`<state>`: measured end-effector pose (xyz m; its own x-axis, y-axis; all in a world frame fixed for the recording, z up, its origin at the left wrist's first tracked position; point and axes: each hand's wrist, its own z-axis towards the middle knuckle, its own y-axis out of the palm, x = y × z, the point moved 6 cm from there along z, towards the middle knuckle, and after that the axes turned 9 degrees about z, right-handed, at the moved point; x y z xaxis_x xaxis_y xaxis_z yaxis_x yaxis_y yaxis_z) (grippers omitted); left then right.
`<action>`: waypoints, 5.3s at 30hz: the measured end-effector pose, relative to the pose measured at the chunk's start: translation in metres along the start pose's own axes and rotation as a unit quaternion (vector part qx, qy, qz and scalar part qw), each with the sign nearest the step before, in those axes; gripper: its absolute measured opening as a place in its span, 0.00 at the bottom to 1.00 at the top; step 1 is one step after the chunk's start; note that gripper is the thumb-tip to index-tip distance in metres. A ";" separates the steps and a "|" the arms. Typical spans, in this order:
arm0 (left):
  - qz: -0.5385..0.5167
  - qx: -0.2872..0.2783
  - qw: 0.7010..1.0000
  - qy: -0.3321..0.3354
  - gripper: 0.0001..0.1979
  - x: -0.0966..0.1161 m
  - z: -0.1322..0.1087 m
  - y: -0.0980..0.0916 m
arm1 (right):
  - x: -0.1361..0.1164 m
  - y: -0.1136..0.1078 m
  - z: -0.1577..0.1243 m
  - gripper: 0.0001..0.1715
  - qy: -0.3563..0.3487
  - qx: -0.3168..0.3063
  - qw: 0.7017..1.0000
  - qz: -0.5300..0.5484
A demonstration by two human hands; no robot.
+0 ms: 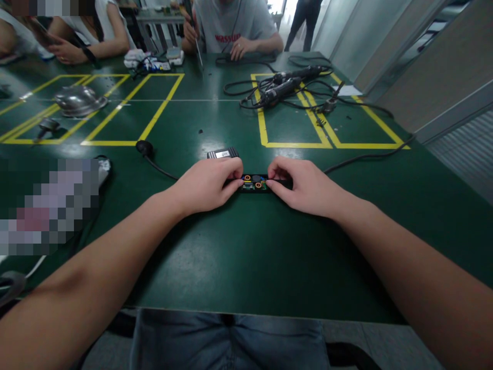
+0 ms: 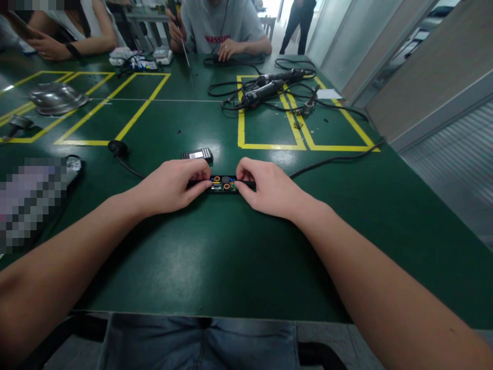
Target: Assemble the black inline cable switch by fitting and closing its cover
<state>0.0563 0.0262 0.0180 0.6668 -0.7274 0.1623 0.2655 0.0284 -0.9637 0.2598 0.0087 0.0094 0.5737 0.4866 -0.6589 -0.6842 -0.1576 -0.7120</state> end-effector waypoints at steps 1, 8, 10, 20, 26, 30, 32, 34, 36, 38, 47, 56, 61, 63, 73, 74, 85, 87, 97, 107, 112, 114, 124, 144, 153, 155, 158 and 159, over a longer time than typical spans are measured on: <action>-0.002 -0.001 1.000 -0.003 0.06 -0.001 0.000 0.000 | 0.000 0.000 0.000 0.07 0.002 0.000 1.000 0.001; -0.012 0.013 1.000 -0.007 0.08 -0.004 0.002 0.000 | 0.001 -0.001 0.000 0.06 -0.003 0.009 1.000 -0.006; -0.018 0.020 1.000 -0.005 0.08 -0.005 0.002 0.000 | 0.001 -0.001 0.001 0.06 -0.007 0.014 1.000 -0.006; -0.063 0.045 0.997 -0.013 0.12 -0.007 -0.001 -0.007 | -0.006 -0.008 0.000 0.01 -0.020 0.036 0.999 0.019; -0.067 0.039 0.997 -0.002 0.06 -0.007 -0.002 -0.008 | -0.004 -0.005 0.000 0.01 -0.020 0.018 0.999 0.016; -0.080 0.032 0.996 0.009 0.06 -0.009 -0.002 -0.008 | 0.001 -0.002 0.000 0.02 -0.007 0.007 1.000 0.017; -0.092 0.034 0.995 0.008 0.06 -0.011 -0.002 -0.009 | 0.001 -0.002 0.000 0.03 -0.011 0.006 1.000 0.019; -0.111 0.035 0.993 0.000 0.06 -0.013 -0.001 -0.009 | 0.001 -0.003 0.000 0.03 -0.013 0.005 1.000 0.021; -0.136 0.025 0.990 -0.015 0.06 -0.015 0.000 -0.007 | 0.000 -0.004 0.000 0.03 -0.010 0.007 1.000 0.024; -0.152 0.015 0.988 -0.029 0.06 -0.016 0.001 -0.004 | 0.001 -0.005 0.000 0.03 -0.006 0.009 1.000 0.029; -0.136 0.021 0.990 -0.026 0.07 -0.013 0.000 -0.004 | 0.001 -0.005 0.000 0.07 -0.013 0.016 1.000 0.017; -0.096 0.028 0.995 0.000 0.06 -0.014 0.000 -0.006 | 0.006 -0.003 0.000 0.02 0.012 0.011 1.000 0.025; -0.098 0.027 0.995 -0.001 0.07 -0.017 0.001 -0.005 | 0.007 -0.008 0.001 0.06 0.003 0.007 0.999 0.037; -0.095 0.026 0.995 -0.001 0.08 -0.017 0.001 -0.004 | 0.007 -0.010 0.002 0.07 -0.002 0.005 0.999 0.048; -0.036 0.028 0.999 0.006 0.10 -0.011 0.000 -0.004 | 0.010 -0.008 0.002 0.08 -0.002 0.015 0.998 0.062; -0.026 0.035 0.999 0.009 0.10 -0.009 0.000 -0.004 | 0.009 -0.007 0.002 0.08 -0.007 0.017 0.998 0.059; 0.056 0.170 0.974 -0.137 0.20 -0.012 -0.006 -0.012 | -0.002 0.000 0.000 0.04 -0.029 0.019 0.999 0.008; 0.061 0.162 0.974 -0.145 0.23 -0.017 -0.006 -0.008 | -0.003 0.001 0.000 0.04 -0.032 0.017 0.999 0.000; 0.059 -0.017 0.988 -0.141 0.31 -0.018 -0.001 0.018 | -0.004 0.003 0.000 0.07 -0.043 0.016 0.999 -0.018; -0.024 0.049 0.985 -0.164 0.21 -0.027 0.002 0.008 | -0.001 0.003 -0.001 0.06 -0.030 0.020 0.999 -0.013; -0.033 0.091 0.973 -0.210 0.17 -0.046 -0.004 0.007 | -0.002 0.003 -0.001 0.06 -0.033 0.019 0.999 -0.016; -0.033 0.099 0.970 -0.220 0.17 -0.052 -0.006 0.008 | -0.003 0.003 0.000 0.05 -0.035 0.019 0.999 -0.012; -0.043 0.153 0.982 -0.105 0.16 -0.020 -0.004 -0.010 | 0.006 0.006 -0.003 0.36 0.022 0.056 0.998 0.036; -0.073 0.042 0.995 0.052 0.19 0.009 0.000 0.009 | 0.001 0.005 -0.001 0.18 -0.045 0.036 0.998 -0.020; -0.082 0.036 0.994 0.060 0.21 0.006 -0.001 0.003 | 0.002 0.003 -0.001 0.18 -0.032 0.031 0.999 -0.019; -0.093 0.031 0.993 0.060 0.21 0.005 -0.001 0.002 | 0.003 0.003 0.000 0.18 -0.030 0.031 0.999 -0.017; -0.101 0.023 0.993 0.062 0.21 0.002 0.001 0.003 | 0.006 0.004 0.000 0.19 -0.028 0.026 0.999 -0.013; -0.101 0.020 0.993 0.061 0.20 0.001 0.001 0.003 | 0.007 0.004 0.001 0.20 -0.029 0.025 0.999 -0.013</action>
<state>0.0585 0.0261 0.0156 0.5084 -0.7987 0.3218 0.4147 -0.1005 -0.9044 0.2611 0.0123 0.0023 0.5657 0.5389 -0.6242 -0.6916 -0.1022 -0.7150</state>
